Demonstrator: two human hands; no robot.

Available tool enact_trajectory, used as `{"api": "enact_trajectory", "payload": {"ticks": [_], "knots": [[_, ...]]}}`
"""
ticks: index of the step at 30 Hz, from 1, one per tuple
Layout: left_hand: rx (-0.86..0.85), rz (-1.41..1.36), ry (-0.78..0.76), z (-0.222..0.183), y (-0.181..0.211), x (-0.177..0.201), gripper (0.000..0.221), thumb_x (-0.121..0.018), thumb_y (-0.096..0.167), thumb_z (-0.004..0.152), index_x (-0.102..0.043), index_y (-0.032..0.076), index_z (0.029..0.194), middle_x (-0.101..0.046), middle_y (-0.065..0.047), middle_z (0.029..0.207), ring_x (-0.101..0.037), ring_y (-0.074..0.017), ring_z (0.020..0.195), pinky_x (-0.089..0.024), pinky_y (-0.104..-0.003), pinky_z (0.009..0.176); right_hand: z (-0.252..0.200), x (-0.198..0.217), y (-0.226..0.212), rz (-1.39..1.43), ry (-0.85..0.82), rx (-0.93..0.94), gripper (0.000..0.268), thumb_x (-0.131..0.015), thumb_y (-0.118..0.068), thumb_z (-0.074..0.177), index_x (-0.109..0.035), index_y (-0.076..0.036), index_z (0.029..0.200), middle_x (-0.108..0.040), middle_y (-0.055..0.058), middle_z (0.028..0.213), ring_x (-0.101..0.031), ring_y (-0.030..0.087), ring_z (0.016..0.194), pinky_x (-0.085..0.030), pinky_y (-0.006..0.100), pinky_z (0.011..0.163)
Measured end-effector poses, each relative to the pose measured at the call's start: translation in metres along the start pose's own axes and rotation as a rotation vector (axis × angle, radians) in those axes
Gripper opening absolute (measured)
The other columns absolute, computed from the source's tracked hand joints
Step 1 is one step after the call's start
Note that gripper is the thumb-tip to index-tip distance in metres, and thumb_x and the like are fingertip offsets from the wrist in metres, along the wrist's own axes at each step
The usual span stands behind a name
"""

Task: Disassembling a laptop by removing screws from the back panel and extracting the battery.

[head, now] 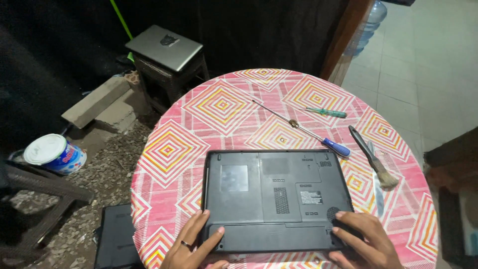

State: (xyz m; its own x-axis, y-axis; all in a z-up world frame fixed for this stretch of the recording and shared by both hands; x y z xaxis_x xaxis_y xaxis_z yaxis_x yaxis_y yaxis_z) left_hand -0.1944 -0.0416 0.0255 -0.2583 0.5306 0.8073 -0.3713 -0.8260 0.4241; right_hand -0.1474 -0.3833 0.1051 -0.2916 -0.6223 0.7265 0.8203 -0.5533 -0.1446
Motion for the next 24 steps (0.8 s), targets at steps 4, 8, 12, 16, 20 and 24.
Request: {"api": "enact_trajectory", "payload": {"ticks": [4, 8, 12, 16, 20, 24], "knots": [[-0.035, 0.140, 0.016, 0.010, 0.008, 0.011, 0.057, -0.077, 0.053, 0.080, -0.065, 0.050, 0.135, -0.044, -0.001, 0.152, -0.052, -0.0299, 0.135, -0.058, -0.040, 0.077, 0.002, -0.007, -0.005, 0.052, -0.134, 0.071, 0.047, -0.072, -0.047, 0.090, -0.070, -0.013, 0.123, -0.064, 0.019, 0.132, -0.068, 0.034, 0.119, -0.054, 0.047, 0.101], [-0.166, 0.202, -0.181, 0.012, -0.017, -0.011, 0.073, -0.085, 0.060, 0.076, -0.056, 0.059, 0.142, -0.042, 0.009, 0.155, -0.046, -0.0237, 0.138, -0.059, -0.053, 0.078, 0.000, -0.009, -0.001, 0.103, -0.196, -0.005, 0.042, -0.072, -0.038, 0.093, -0.068, -0.016, 0.128, -0.064, 0.018, 0.134, -0.065, 0.033, 0.121, -0.050, 0.049, 0.099], [-0.376, 0.107, 0.046, 0.021, 0.003, 0.015, 0.041, -0.063, 0.037, 0.093, -0.064, 0.034, 0.133, -0.059, -0.001, 0.143, -0.055, -0.0319, 0.129, -0.059, -0.042, 0.091, 0.005, -0.014, -0.001, 0.065, -0.172, 0.056, 0.043, -0.073, -0.038, 0.094, -0.065, -0.015, 0.130, -0.065, 0.015, 0.132, -0.065, 0.032, 0.117, -0.053, 0.048, 0.095], [-0.592, 0.170, 0.030, 0.012, 0.010, 0.002, 0.046, -0.064, 0.040, 0.096, -0.061, 0.016, 0.135, -0.062, -0.007, 0.139, -0.057, -0.0335, 0.131, -0.050, -0.046, 0.112, 0.009, -0.008, -0.007, 0.061, -0.094, 0.109, 0.043, -0.073, -0.041, 0.095, -0.063, -0.013, 0.126, -0.069, 0.015, 0.124, -0.071, 0.031, 0.107, -0.056, 0.045, 0.088], [-0.555, 0.252, -0.100, 0.006, 0.007, -0.011, 0.050, -0.056, 0.045, 0.100, -0.056, 0.017, 0.142, -0.058, 0.005, 0.147, -0.049, -0.0253, 0.139, -0.056, -0.038, 0.093, 0.012, -0.005, -0.011, 0.043, -0.074, 0.156, 0.042, -0.072, -0.042, 0.096, -0.062, -0.012, 0.123, -0.070, 0.015, 0.122, -0.073, 0.032, 0.102, -0.057, 0.045, 0.085], [-0.524, 0.251, -0.038, 0.019, 0.031, 0.016, 0.038, -0.055, 0.032, 0.100, -0.064, 0.016, 0.134, -0.061, 0.005, 0.143, -0.054, -0.0222, 0.134, -0.056, -0.038, 0.095, 0.010, -0.002, -0.010, 0.042, -0.055, 0.152, 0.046, -0.074, -0.041, 0.095, -0.060, -0.013, 0.128, -0.070, 0.015, 0.123, -0.073, 0.032, 0.104, -0.058, 0.044, 0.087]]}}
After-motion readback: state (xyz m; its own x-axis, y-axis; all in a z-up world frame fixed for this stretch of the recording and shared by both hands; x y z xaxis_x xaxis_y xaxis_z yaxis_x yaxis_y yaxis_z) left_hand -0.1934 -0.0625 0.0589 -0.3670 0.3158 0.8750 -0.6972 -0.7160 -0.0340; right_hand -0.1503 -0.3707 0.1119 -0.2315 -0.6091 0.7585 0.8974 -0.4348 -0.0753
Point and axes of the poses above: each hand's wrist, its own z-axis towards the middle knuckle, its own x-axis out of the back of the hand, y = z × x, the point moved 10 cm from there along z, towards the middle knuckle
